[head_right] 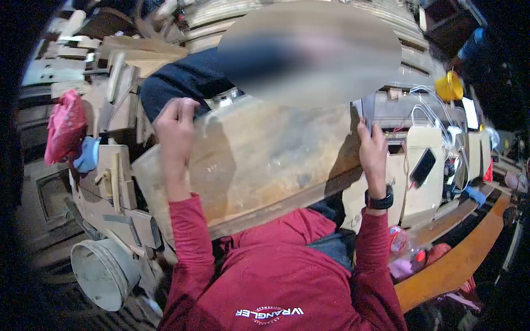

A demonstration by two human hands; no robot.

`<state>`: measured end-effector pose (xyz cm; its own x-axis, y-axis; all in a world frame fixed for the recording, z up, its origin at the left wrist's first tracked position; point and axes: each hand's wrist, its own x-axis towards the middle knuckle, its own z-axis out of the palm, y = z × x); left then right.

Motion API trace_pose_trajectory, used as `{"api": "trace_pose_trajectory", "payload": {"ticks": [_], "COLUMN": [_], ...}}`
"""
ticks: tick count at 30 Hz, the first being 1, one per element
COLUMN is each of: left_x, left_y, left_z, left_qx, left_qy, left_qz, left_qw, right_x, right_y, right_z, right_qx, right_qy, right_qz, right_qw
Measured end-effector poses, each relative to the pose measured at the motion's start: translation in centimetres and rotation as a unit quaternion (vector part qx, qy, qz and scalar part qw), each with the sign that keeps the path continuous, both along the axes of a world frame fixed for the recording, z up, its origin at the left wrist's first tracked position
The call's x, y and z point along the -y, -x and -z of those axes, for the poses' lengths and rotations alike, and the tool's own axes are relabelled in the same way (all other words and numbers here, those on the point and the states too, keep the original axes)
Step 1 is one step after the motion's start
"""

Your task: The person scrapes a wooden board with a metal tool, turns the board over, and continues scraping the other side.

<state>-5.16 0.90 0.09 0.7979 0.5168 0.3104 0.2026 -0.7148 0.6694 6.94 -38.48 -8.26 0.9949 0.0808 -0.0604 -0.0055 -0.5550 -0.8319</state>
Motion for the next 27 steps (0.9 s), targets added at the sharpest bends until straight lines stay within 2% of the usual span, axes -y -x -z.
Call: {"api": "trace_pose_trajectory", "payload": {"ticks": [2,4,6,8,9,10,11,13,17,20,22,23,24,25,26,27], "left_x": [-0.9,-1.9,-4.5,-6.5,-7.4,-8.4,-8.9,-9.5,-10.4,-10.5,-10.2,-11.1,-10.7,-12.3,-14.1,-13.2], "left_y": [1.6,3.8,6.5,8.8,10.0,11.2,11.8,12.5,14.0,16.1,17.2,18.0,18.5,19.5,20.8,21.7], "left_z": [-0.9,-2.4,-2.3,-2.4,-2.4,-1.1,-0.7,0.6,1.3,-1.3,-3.6,-2.2,-4.1,-2.2,0.8,2.2], "left_qx": [0.002,-0.020,-0.064,-0.187,-0.246,-0.241,-0.324,-0.265,-0.210,-0.171,-0.135,-0.015,-0.094,-0.080,-0.067,-0.019], "left_qy": [-0.032,0.008,-0.050,-0.096,-0.120,-0.125,-0.127,-0.171,-0.161,-0.155,-0.147,-0.350,-0.169,-0.239,-0.308,-0.220], "left_qz": [-0.042,-0.108,-0.142,-0.112,-0.102,-0.061,-0.050,-0.024,-0.070,-0.122,-0.185,-0.196,-0.247,-0.264,-0.278,-0.258], "left_qw": [0.999,0.994,0.987,0.971,0.956,0.960,0.936,0.949,0.962,0.965,0.962,0.916,0.950,0.931,0.907,0.940], "right_x": [-0.3,-1.2,-1.8,-2.3,-2.6,-2.4,-2.6,-3.2,-4.6,-6.3,-8.6,-9.9,-11.3,-12.5,-13.8,-15.7], "right_y": [0.6,1.0,0.9,0.9,0.9,0.7,0.5,0.5,-0.9,-3.1,-5.1,-6.0,-7.2,-8.9,-11.0,-11.3], "right_z": [0.5,0.5,0.4,0.7,0.7,1.3,1.3,0.4,-3.8,-9.8,-15.9,-19.4,-22.5,-24.7,-27.6,-31.5], "right_qx": [-0.005,0.002,-0.014,-0.014,0.024,0.034,0.059,0.099,0.090,0.158,0.230,0.253,0.276,0.439,0.547,0.491], "right_qy": [0.019,0.058,0.059,0.053,0.066,0.056,0.068,0.076,0.056,-0.013,-0.027,-0.033,-0.040,-0.080,-0.046,-0.059], "right_qz": [0.002,0.007,0.022,0.031,0.036,0.030,0.029,0.035,0.019,-0.034,-0.060,-0.069,-0.076,-0.111,-0.137,-0.149], "right_qw": [1.000,0.998,0.998,0.998,0.997,0.997,0.995,0.992,0.994,0.987,0.971,0.964,0.957,0.888,0.825,0.856]}}
